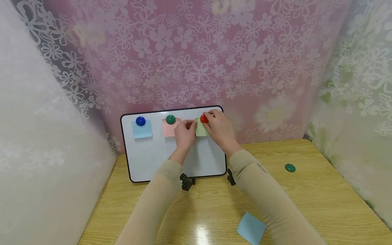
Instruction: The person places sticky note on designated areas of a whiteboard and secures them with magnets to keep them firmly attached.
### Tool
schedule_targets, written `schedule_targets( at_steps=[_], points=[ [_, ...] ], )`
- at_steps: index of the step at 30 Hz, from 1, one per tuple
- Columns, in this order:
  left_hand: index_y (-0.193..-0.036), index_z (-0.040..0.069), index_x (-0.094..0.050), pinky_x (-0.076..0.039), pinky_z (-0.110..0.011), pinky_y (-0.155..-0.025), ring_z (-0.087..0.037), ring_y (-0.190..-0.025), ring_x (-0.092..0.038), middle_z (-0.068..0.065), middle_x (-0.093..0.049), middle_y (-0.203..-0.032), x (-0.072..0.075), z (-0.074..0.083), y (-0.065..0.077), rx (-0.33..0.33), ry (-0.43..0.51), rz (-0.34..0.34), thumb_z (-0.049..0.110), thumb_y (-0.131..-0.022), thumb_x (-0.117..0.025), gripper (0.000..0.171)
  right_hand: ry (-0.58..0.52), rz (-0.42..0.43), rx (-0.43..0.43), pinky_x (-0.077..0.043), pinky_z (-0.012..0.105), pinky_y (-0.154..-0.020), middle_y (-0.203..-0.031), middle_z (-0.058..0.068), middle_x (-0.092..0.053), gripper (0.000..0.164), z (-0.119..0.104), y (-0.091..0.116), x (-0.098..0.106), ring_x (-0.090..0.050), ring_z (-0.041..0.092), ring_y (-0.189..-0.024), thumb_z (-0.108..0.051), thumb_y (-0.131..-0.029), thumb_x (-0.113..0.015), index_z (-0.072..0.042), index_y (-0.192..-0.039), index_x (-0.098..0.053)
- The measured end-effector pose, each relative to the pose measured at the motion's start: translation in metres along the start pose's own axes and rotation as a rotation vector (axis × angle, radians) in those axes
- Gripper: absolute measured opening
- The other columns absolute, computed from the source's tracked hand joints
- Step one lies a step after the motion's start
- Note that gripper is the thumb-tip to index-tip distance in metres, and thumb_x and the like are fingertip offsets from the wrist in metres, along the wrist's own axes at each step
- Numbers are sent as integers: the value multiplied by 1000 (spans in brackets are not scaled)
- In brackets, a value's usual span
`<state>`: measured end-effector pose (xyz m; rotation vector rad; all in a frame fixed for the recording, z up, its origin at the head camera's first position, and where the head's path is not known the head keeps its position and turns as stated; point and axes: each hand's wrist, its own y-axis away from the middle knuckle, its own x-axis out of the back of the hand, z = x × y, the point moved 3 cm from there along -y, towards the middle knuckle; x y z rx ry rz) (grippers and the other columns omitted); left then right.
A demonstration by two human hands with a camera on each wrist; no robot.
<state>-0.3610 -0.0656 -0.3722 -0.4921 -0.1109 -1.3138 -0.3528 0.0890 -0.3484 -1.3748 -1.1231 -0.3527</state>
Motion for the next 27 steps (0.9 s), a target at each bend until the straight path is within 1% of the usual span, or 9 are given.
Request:
schedule_targets(
  at_steps=[12, 21, 27],
  points=[
    [-119, 4, -78, -56, -27, -71, -22, -91, -62, -7, -73, -100, 0, 1, 1, 13, -2, 0, 25, -108, -68, 26, 11, -22, -17, -60, 42, -96, -133, 12, -64, 46, -3, -1, -3, -62, 30, -121, -26, -101, -79, -9, -143, -69],
    [-118, 4, -78, -57, -26, -67, -20, -83, -64, -8, -74, -98, 0, 2, 2, 8, 8, -1, 25, -108, -69, 26, 10, -24, -32, -60, 42, -95, -135, 12, -63, 43, -2, -2, -3, -61, 31, -123, -26, -104, -75, -9, -143, -69],
    [-120, 4, -77, -56, -26, -69, -20, -87, -63, -7, -73, -101, 1, 0, 4, 9, 4, -3, 27, -108, -68, 27, -3, -31, -45, -58, 42, -100, -137, 12, -63, 46, 1, -3, -2, -59, 31, -126, -27, -104, -75, -9, -145, -67]
  ],
)
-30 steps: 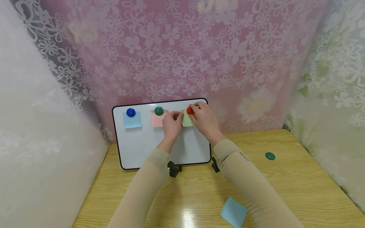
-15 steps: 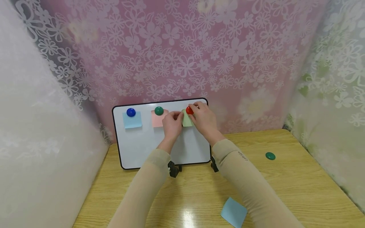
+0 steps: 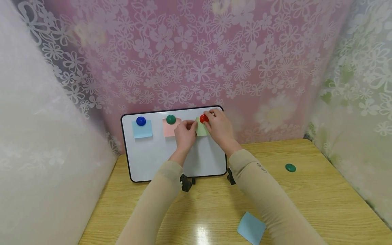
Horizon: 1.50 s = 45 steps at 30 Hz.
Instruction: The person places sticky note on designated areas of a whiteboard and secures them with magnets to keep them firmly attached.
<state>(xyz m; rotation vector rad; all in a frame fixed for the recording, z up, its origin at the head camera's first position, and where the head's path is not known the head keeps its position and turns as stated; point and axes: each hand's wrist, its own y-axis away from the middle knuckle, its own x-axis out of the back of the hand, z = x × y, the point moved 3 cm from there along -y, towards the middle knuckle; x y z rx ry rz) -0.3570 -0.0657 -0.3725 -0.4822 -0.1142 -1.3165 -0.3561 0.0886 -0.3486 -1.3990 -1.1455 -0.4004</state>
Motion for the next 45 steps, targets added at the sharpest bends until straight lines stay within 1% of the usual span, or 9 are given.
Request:
schedule_targets(
  at_steps=[5, 9, 13, 16, 22, 28, 34, 41, 45],
  points=[
    [-119, 4, -76, -58, -29, -73, -21, -93, -65, -7, -74, -103, 1, -3, 2, -20, 2, 16, 27, -108, -69, 26, -28, 25, 15, -59, 42, -98, -134, 13, -64, 43, 3, 2, 1, -62, 31, -121, -27, -104, -75, -8, -142, -69],
    [-116, 4, -74, -57, -29, -72, -21, -92, -64, -8, -72, -101, 2, -4, 5, -42, 4, 39, 27, -107, -70, 25, -52, 65, 48, -60, 43, -94, -130, 14, -66, 40, 6, 6, 3, -63, 31, -116, -26, -103, -75, -8, -139, -71],
    [-113, 5, -72, -55, -27, -70, -20, -89, -62, -7, -70, -98, 2, -4, 10, -42, 13, 49, 28, -107, -71, 25, -67, 97, 64, -58, 43, -99, -129, 15, -66, 38, 12, 9, 3, -64, 32, -116, -25, -103, -76, -6, -136, -72],
    [-110, 5, -72, -53, -26, -68, -20, -86, -61, -6, -69, -95, 1, -4, 13, -41, 24, 50, 28, -106, -72, 24, -67, 119, 55, -57, 43, -100, -129, 15, -67, 38, 18, 13, 2, -64, 32, -117, -25, -103, -75, -6, -136, -72],
    [-108, 4, -71, -56, -25, -64, -19, -76, -61, -7, -67, -91, 1, -5, 17, -55, 62, 38, 26, -105, -73, 22, -83, 140, 41, -60, 46, -89, -129, 15, -67, 36, 30, 19, 3, -64, 33, -115, -25, -104, -75, -8, -136, -73],
    [-107, 3, -71, -56, -25, -62, -19, -69, -61, -8, -66, -87, 1, -8, 19, -68, 84, 36, 24, -105, -73, 21, -93, 159, 32, -61, 47, -87, -128, 16, -68, 35, 38, 21, 5, -66, 33, -112, -24, -103, -75, -8, -134, -74],
    [-109, 3, -72, -57, -25, -64, -20, -73, -62, -8, -67, -91, 3, -10, 21, -56, 97, 26, 24, -105, -73, 21, -114, 154, 21, -62, 48, -80, -128, 16, -68, 36, 40, 23, 7, -66, 34, -109, -25, -104, -75, -8, -136, -74],
    [-110, 4, -73, -58, -26, -67, -20, -77, -64, -8, -68, -95, 4, -11, 25, -43, 109, 3, 26, -106, -73, 23, -143, 158, 36, -61, 48, -79, -127, 15, -68, 34, 42, 27, 8, -66, 34, -108, -24, -103, -76, -8, -134, -74],
    [-108, 5, -74, -56, -25, -67, -18, -77, -64, -5, -69, -94, 3, -11, 29, -51, 119, -16, 28, -106, -72, 23, -192, 156, 53, -60, 49, -83, -126, 14, -68, 34, 42, 29, 8, -66, 34, -107, -24, -103, -77, -9, -133, -75]
  ],
)
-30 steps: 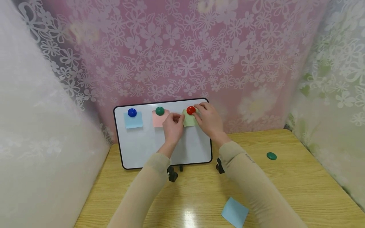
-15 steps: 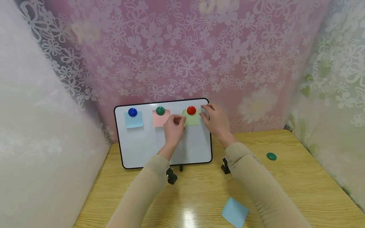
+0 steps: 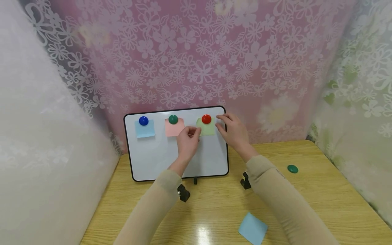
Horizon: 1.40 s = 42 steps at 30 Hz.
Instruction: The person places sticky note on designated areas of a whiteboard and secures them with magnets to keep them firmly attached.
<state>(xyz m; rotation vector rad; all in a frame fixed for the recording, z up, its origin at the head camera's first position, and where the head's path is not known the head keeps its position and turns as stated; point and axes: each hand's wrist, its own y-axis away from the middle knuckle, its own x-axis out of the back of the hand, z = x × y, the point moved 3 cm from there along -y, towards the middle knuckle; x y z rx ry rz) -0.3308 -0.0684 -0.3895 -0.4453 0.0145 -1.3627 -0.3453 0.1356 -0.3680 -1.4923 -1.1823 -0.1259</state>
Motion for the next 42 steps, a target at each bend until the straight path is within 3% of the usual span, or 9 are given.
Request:
schedule_targets(
  at_steps=[3, 9, 18, 21, 28, 32, 38, 42],
  points=[
    [-105, 5, -76, -53, -26, -67, -18, -78, -64, -5, -70, -92, -1, 0, 5, -15, 15, -13, 28, -105, -73, 24, -26, -13, 6, -59, 48, -84, -126, 13, -68, 34, 2, 3, 0, -67, 34, -106, -24, -102, -77, -9, -133, -75],
    [-104, 6, -78, -51, -28, -66, -17, -79, -64, -2, -72, -89, -2, -4, 19, -8, 11, -50, 32, -104, -73, 27, -78, -31, 3, -59, 44, -75, -124, 13, -68, 34, 6, 15, 2, -69, 34, -94, -23, -102, -77, -8, -132, -75],
    [-113, 11, -79, -61, -31, -75, -18, -85, -70, -1, -73, -98, -5, -17, 40, 66, 70, -133, 38, -104, -73, 28, -226, -84, -68, -62, 44, -73, -121, 14, -69, 33, 12, 36, 9, -68, 32, -100, -22, -103, -77, -8, -133, -75],
    [-115, 12, -78, -62, -33, -79, -19, -88, -72, -6, -74, -104, -6, -21, 49, 98, 117, -172, 37, -105, -73, 28, -274, -109, -98, -63, 44, -74, -124, 14, -69, 33, 14, 43, 10, -69, 29, -100, -20, -102, -77, -7, -133, -75],
    [-125, -1, -72, -63, -38, -83, -27, -94, -74, -22, -72, -117, -17, -33, 73, 165, 261, -305, 37, -107, -69, 42, -380, -195, -176, -61, 44, -78, -129, 14, -69, 34, 24, 67, 14, -69, 27, -105, -23, -105, -73, -8, -136, -74],
    [-128, -4, -70, -63, -45, -85, -26, -93, -74, -18, -73, -113, -26, -39, 85, 192, 298, -374, 37, -108, -68, 46, -383, -228, -184, -60, 46, -80, -130, 12, -70, 34, 30, 79, 16, -69, 28, -107, -24, -106, -73, -9, -137, -73],
    [-126, -5, -71, -59, -59, -92, -25, -92, -74, -9, -73, -107, -37, -49, 98, 215, 313, -425, 35, -108, -68, 43, -403, -261, -191, -60, 48, -83, -131, 11, -71, 33, 35, 92, 16, -69, 28, -108, -20, -106, -71, -6, -136, -73],
    [-127, -5, -70, -60, -56, -92, -31, -97, -74, -11, -74, -110, -41, -50, 106, 221, 310, -464, 36, -109, -66, 45, -424, -270, -189, -60, 46, -82, -130, 10, -71, 31, 40, 99, 17, -69, 26, -106, -19, -106, -71, -10, -136, -74]
  ],
)
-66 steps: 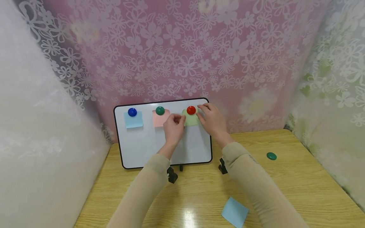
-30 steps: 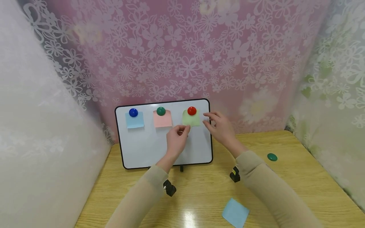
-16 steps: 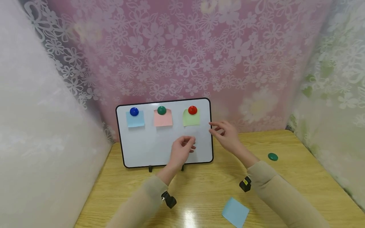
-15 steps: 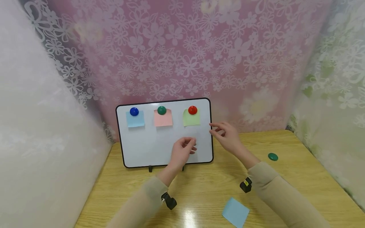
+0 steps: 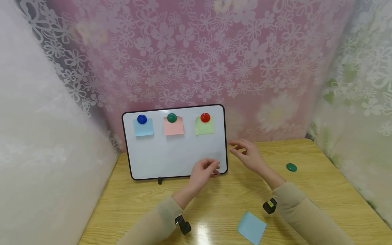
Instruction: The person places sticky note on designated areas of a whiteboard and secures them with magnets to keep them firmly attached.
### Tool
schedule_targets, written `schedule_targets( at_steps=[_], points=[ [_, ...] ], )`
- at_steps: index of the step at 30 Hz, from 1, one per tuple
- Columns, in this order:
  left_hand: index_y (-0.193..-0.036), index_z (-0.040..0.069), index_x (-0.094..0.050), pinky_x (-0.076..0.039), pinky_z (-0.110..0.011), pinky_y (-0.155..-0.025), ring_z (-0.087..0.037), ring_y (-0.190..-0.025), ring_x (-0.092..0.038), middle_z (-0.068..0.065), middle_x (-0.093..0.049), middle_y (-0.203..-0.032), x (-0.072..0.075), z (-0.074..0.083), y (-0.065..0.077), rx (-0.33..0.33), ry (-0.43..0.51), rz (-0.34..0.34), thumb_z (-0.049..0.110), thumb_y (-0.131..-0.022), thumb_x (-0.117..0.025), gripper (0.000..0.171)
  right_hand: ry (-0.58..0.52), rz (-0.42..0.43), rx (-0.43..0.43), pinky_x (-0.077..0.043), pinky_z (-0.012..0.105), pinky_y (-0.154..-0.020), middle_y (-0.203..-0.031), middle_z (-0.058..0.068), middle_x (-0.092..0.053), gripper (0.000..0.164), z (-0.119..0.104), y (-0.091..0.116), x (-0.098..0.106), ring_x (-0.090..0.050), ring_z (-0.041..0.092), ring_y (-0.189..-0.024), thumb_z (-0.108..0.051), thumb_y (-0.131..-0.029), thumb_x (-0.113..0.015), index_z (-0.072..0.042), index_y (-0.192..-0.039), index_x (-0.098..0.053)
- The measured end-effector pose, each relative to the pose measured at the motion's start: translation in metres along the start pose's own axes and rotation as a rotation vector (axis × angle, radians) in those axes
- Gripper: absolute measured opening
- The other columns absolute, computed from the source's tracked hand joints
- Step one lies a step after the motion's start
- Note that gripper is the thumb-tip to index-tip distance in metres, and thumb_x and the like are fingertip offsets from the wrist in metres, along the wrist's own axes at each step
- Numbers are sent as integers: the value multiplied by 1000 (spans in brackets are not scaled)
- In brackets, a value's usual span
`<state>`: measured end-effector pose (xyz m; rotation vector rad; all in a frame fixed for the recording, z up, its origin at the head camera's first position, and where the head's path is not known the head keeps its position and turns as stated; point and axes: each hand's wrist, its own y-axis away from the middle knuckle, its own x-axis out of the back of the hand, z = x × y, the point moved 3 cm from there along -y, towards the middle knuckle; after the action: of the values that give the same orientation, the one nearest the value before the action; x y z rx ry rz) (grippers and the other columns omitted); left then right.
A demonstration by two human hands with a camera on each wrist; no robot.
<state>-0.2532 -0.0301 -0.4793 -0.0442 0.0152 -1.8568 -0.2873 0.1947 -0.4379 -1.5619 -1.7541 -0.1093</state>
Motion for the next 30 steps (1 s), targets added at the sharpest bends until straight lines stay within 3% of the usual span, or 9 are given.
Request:
schedule_targets(
  at_steps=[4, 10, 13, 17, 22, 30],
  points=[
    [-129, -4, -70, -61, -48, -89, -34, -102, -73, -12, -74, -114, -6, -5, 6, 26, -18, -57, 37, -110, -65, 45, 5, -26, -23, -60, 46, -83, -130, 8, -72, 32, 8, 7, 0, -69, 23, -106, -24, -107, -71, -15, -137, -73],
    [-132, -3, -69, -60, -55, -91, -37, -107, -72, -20, -71, -123, -15, -14, 15, 64, -60, -187, 32, -111, -62, 41, -14, -81, -45, -60, 52, -88, -132, 13, -71, 35, 17, 15, -1, -69, 27, -110, -26, -108, -69, -10, -139, -71],
    [-133, -1, -69, -60, -53, -90, -38, -108, -71, -20, -71, -124, -21, -18, 19, 88, -104, -255, 33, -111, -62, 41, -16, -94, -49, -59, 52, -88, -132, 13, -71, 33, 22, 19, 0, -69, 29, -111, -26, -108, -69, -11, -138, -72],
    [-129, 8, -73, -62, -43, -82, -31, -100, -72, -8, -74, -118, -28, -24, 22, 83, -214, -320, 36, -109, -66, 36, -8, -118, -68, -59, 52, -89, -135, 9, -70, 34, 28, 23, 2, -69, 29, -111, -28, -109, -68, -13, -139, -72],
    [-123, 13, -77, -58, -30, -68, -16, -87, -72, 12, -72, -107, -36, -29, 25, 24, -346, -383, 37, -105, -71, 30, 10, -160, -117, -59, 53, -91, -139, 8, -69, 37, 37, 28, 8, -67, 31, -117, -33, -109, -66, -16, -142, -70],
    [-120, 9, -77, -55, -23, -69, -4, -78, -67, 16, -69, -94, -53, -27, 33, -20, -449, -463, 31, -103, -75, 29, 57, -194, -158, -57, 59, -93, -143, 14, -66, 42, 53, 40, 23, -65, 37, -122, -36, -110, -64, -12, -145, -67]
  ],
)
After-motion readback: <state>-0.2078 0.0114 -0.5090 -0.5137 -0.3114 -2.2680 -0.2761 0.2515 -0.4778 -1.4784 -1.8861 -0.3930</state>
